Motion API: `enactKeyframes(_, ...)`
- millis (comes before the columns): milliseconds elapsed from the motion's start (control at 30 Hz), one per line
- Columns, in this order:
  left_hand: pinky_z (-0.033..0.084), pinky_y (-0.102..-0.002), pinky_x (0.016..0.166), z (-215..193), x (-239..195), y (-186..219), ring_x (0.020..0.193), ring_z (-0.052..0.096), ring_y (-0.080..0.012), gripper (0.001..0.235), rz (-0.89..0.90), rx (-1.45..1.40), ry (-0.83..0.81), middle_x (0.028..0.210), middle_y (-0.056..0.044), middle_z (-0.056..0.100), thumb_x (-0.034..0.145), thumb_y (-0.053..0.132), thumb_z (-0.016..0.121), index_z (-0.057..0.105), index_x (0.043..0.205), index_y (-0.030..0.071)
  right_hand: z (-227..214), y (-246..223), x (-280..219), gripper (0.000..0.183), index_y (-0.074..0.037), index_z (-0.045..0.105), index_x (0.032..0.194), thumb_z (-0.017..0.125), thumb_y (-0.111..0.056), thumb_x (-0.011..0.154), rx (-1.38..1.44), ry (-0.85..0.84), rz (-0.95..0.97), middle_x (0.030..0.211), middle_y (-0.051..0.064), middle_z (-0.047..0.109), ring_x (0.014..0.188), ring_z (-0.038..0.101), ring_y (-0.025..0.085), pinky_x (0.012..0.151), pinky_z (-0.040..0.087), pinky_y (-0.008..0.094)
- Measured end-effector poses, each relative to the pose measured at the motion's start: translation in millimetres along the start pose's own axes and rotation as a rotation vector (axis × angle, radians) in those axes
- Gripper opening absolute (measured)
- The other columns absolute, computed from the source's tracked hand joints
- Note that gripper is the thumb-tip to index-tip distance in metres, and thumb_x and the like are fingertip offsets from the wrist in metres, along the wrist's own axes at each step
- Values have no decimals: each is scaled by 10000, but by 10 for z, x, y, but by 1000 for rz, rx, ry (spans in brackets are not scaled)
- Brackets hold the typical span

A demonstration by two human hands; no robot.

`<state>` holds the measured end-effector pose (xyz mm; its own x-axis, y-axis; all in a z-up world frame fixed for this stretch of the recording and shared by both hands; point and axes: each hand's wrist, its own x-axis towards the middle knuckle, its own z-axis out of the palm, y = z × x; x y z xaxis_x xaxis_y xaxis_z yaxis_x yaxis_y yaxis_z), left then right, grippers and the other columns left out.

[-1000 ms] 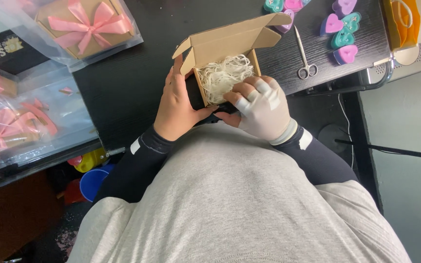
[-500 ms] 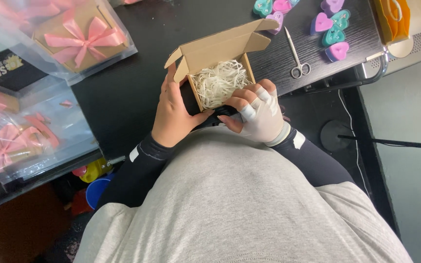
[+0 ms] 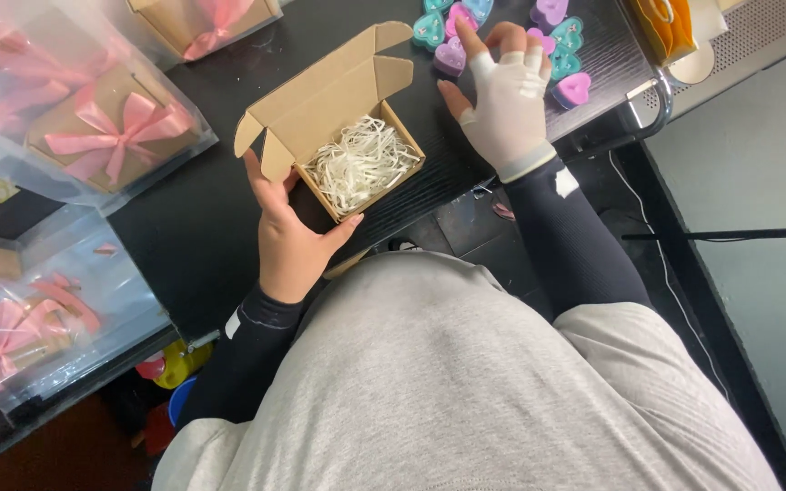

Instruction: Packing heart-shaped soaps into a cardboard box and then assembling a new flat cardboard box.

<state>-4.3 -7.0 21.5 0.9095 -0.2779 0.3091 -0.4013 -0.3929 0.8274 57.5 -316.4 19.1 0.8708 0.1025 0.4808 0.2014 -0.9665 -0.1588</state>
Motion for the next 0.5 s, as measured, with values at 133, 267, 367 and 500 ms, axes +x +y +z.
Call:
enactKeyframes(133,473,-447,1220,4,10,-71,1434,551,-409,1368,18,64,-6,1541,-302,423,824,133,948,-180,1584,-17,214,81,4,650,-74,586,1508,819,-303,946,-46,19,-18,1305,139,473,1210,430,346,1027,328,518)
enactKeyframes(267,488,-441,1209,-5,8,-40,1438,548,-412,1360,5,64,-17,1548,-309,425,828,142,940,-180,1581,-24,215,27,-57,526,-103,680,1348,833,-334,901,-115,18,-18,1281,124,476,1219,430,334,1012,312,518)
enactKeyframes(367,489,-438,1206,-9,11,-31,1438,551,-410,1361,5,59,-13,1547,-301,436,829,142,938,-184,1581,-28,86,-28,-81,522,-119,701,1348,853,-336,898,-82,-10,13,1267,119,480,1205,436,335,1007,308,521)
enactKeyframes(500,482,-436,1209,0,9,-67,1430,545,-405,1371,46,95,-11,1542,-300,422,822,135,945,-188,1575,-30,68,30,-76,623,-111,666,1422,861,-316,867,-21,-4,22,1253,143,474,1165,435,355,996,312,529)
